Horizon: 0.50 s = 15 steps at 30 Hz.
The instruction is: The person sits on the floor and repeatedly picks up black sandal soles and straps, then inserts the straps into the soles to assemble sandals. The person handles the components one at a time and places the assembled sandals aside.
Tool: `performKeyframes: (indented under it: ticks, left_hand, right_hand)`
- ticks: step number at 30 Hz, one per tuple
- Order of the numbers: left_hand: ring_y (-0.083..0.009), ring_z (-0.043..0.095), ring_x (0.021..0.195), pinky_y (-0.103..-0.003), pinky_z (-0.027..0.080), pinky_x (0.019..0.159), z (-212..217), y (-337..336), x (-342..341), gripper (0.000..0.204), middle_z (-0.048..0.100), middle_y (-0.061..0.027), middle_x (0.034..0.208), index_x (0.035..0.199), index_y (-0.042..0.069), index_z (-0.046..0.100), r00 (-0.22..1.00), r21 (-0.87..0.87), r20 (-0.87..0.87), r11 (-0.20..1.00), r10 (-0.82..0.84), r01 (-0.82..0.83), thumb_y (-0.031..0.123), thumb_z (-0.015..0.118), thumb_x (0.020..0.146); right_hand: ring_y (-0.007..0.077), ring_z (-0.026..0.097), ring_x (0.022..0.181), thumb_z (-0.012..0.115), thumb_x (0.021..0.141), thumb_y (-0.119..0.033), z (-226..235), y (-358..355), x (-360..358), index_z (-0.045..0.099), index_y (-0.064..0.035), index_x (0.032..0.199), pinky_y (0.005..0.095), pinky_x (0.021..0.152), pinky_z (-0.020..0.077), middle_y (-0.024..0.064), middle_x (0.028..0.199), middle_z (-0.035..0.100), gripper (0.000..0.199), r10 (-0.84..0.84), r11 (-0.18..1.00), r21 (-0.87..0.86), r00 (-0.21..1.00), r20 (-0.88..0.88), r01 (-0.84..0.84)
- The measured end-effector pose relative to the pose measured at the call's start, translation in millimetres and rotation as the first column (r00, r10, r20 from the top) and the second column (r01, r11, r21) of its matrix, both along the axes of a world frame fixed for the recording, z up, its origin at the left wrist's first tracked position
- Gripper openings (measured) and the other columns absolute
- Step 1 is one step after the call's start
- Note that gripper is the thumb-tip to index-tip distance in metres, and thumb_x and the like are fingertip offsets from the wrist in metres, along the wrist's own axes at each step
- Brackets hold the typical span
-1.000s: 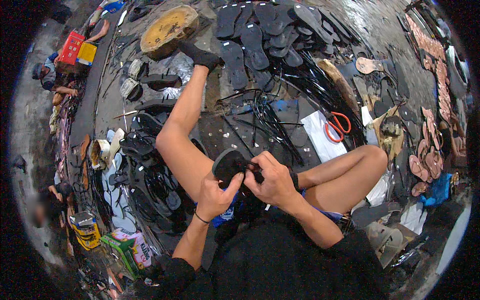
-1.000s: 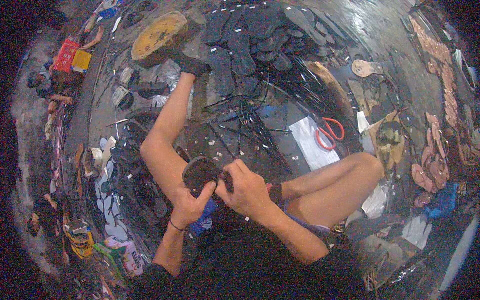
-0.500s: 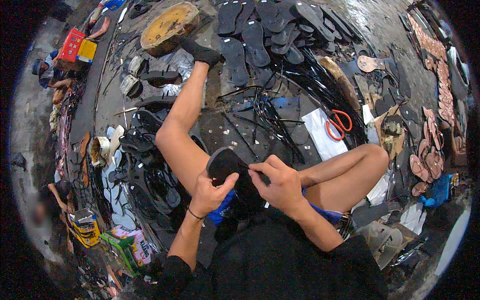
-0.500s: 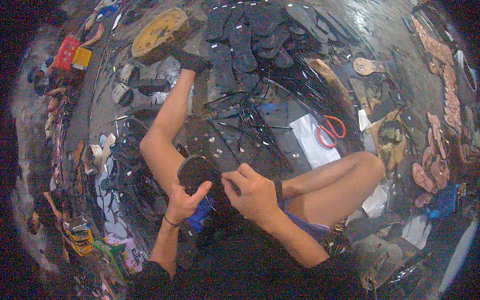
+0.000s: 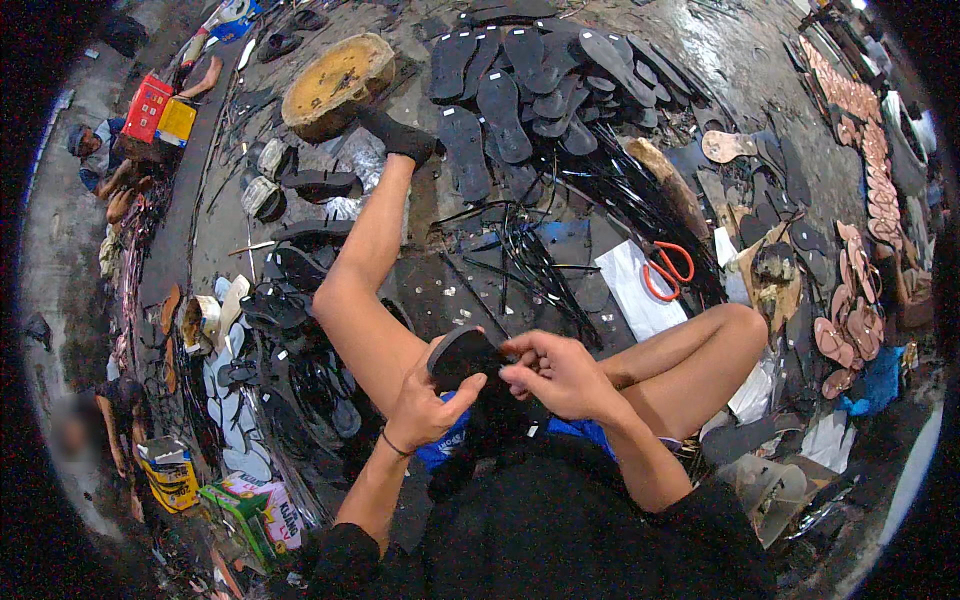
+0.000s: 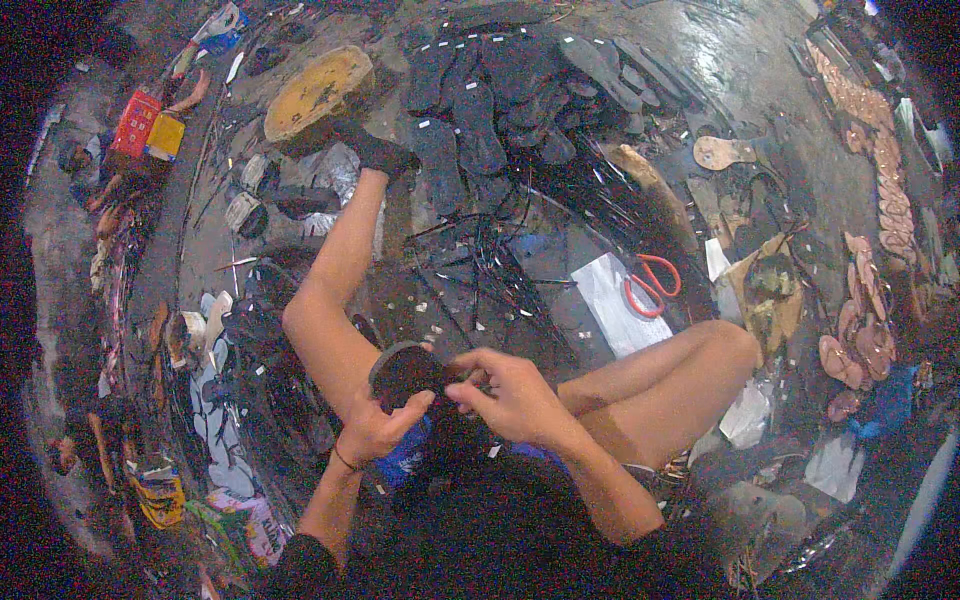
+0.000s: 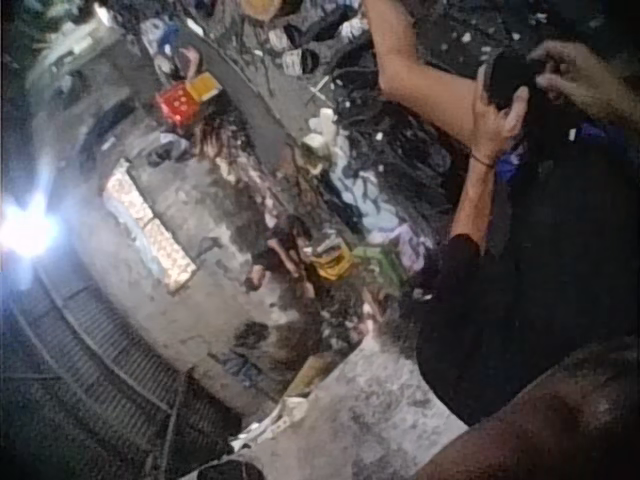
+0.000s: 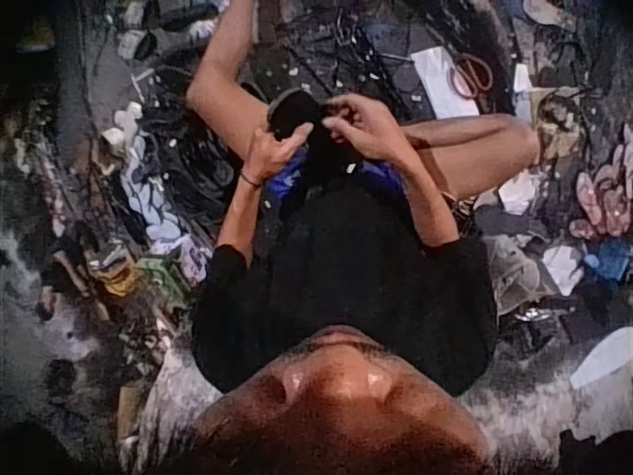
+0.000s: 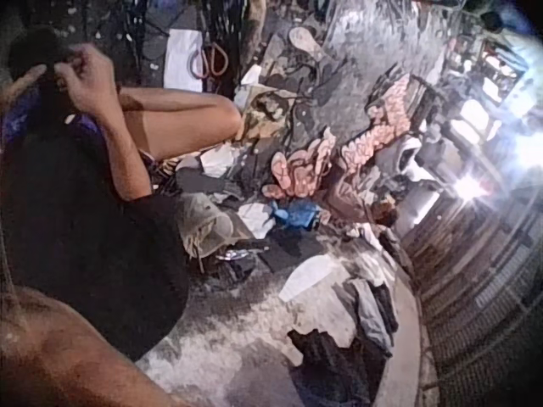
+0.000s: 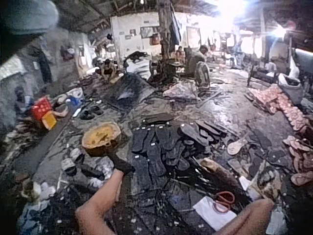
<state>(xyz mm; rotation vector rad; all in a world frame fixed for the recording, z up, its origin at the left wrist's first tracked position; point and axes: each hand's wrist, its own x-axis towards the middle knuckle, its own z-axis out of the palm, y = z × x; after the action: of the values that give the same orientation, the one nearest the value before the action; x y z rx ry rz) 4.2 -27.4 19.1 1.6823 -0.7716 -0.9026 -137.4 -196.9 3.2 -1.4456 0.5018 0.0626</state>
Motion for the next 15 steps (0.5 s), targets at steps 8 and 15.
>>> performKeyframes:
  ticks: [8,15]
  left_hand:
    - [-0.0211,0.06,0.117,-0.036,0.053,0.096,6,-14,6,0.05,0.053,-0.0116,0.141,0.139,0.001,0.047,0.757,-0.195,-0.361,0.75,0.545,-0.632,-0.006,0.058,0.091]
    - [-0.0241,0.062,0.115,-0.04,0.047,0.102,-23,6,-42,0.045,0.064,-0.0147,0.127,0.133,-0.005,0.053,0.442,0.129,-0.86,0.947,0.254,-0.294,0.029,0.051,0.103]
  right_hand:
    - [0.0423,0.04,0.138,0.077,0.086,-0.032,11,-23,-5,0.038,-0.0111,0.147,0.0485,0.112,0.0382,0.0276,0.149,0.035,0.075,-0.054,0.84,-0.536,0.995,0.081,0.089]
    - [0.0307,0.062,0.117,0.071,0.079,0.007,2,-93,14,0.071,-0.0069,0.098,0.0368,0.092,0.0521,0.0171,0.139,0.055,0.024,-0.184,0.625,-0.693,0.931,0.315,0.358]
